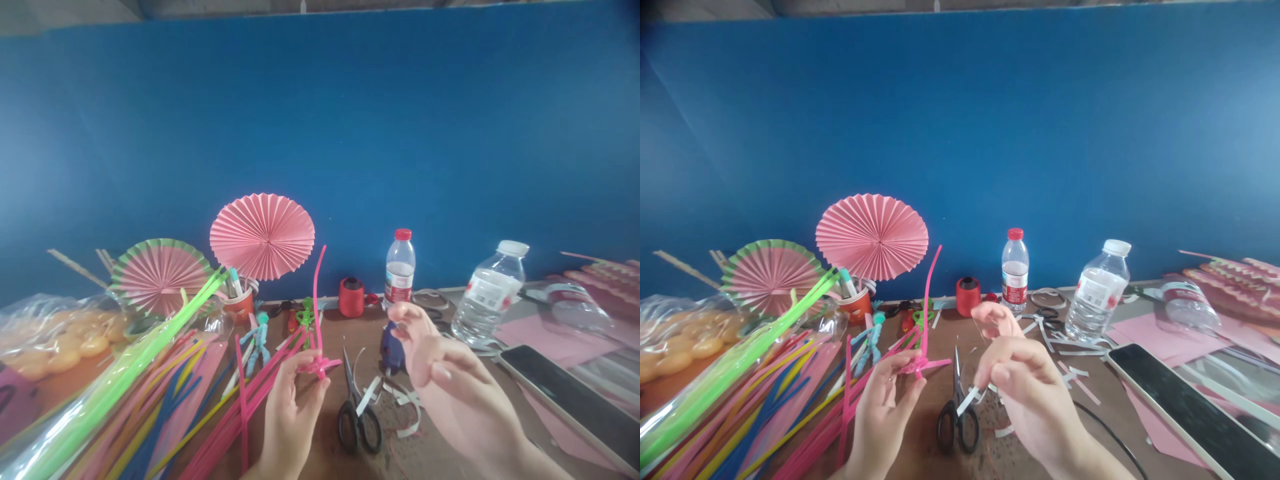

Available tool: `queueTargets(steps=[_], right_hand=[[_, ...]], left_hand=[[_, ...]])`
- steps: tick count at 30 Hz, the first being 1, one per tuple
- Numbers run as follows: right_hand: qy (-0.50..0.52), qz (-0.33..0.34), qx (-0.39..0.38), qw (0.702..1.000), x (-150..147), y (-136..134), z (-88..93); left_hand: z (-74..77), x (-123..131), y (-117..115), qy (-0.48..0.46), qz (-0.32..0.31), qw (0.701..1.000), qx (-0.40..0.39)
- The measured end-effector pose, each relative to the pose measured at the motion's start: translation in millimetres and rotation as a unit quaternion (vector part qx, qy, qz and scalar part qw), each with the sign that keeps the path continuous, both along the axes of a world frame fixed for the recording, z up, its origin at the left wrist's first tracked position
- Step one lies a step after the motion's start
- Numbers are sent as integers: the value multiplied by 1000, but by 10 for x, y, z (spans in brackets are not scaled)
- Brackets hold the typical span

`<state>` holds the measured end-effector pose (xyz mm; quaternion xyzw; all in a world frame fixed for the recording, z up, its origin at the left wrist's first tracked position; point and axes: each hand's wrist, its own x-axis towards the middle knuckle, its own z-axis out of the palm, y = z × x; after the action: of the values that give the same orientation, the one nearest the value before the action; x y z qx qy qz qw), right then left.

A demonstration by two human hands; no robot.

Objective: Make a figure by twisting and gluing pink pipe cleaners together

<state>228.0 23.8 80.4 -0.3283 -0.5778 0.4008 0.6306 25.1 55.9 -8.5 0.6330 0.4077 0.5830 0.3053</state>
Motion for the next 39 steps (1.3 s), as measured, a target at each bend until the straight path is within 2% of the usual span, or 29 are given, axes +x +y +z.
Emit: queueTargets(steps=[3,5,7,9,11,13,14,15,17,19,20,22,24,27,30,32,33,35,37,39], right_hand=[[101,86,-75,988,-57,3,79],[104,129,-153,974,-117,11,84],[2,103,-211,972,-172,24,38],[-171,17,-213,962,-210,39,-48],[-335,-58,-180,923,-228,53,-143],[-439,-39,-171,881,-228,66,-215],[-454,-2,-171,874,-222,71,-237],[-443,46,-170,879,-215,76,-248],[-345,123,-147,919,-200,86,-253],[-206,140,-104,963,-190,96,-255],[-144,136,-92,976,-187,100,-262],[-52,138,-96,984,-189,108,-285],[-8,163,-135,977,-201,114,-310],[-40,148,-188,970,-227,123,-321],[-178,46,-175,967,-246,126,-316],[-279,-1,-159,947,-247,123,-318],[-316,1,-160,935,-245,120,-319],[-343,58,-174,921,-236,116,-312],[-297,134,-179,928,-227,118,-293],[-218,175,-177,944,-222,129,-278]], left_hand=[[-1,-2,2,2,1,1000,-6],[-4,2,4,4,0,1000,-15],[-11,10,9,-3,1,1000,-17],[-18,18,14,-13,4,1000,-13],[-23,22,16,-20,6,1000,-10],[-26,20,15,-17,10,1000,-17],[-29,18,14,-15,14,1000,-20],[-32,15,14,-12,18,1000,-22],[-40,9,17,-11,19,1000,-21],[-52,6,24,-17,12,1000,-19],[-58,5,28,-20,7,1000,-18],[-68,8,33,-26,0,999,-18],[-69,14,34,-33,-5,999,-18],[-53,24,29,-36,-6,999,-14],[-32,28,23,-37,-2,999,-13],[-27,26,21,-36,-3,999,-21],[-29,24,22,-33,-3,999,-24],[-35,20,25,-22,8,999,-26],[-41,19,28,-12,22,999,-21],[-39,23,29,-16,21,1000,-10]])
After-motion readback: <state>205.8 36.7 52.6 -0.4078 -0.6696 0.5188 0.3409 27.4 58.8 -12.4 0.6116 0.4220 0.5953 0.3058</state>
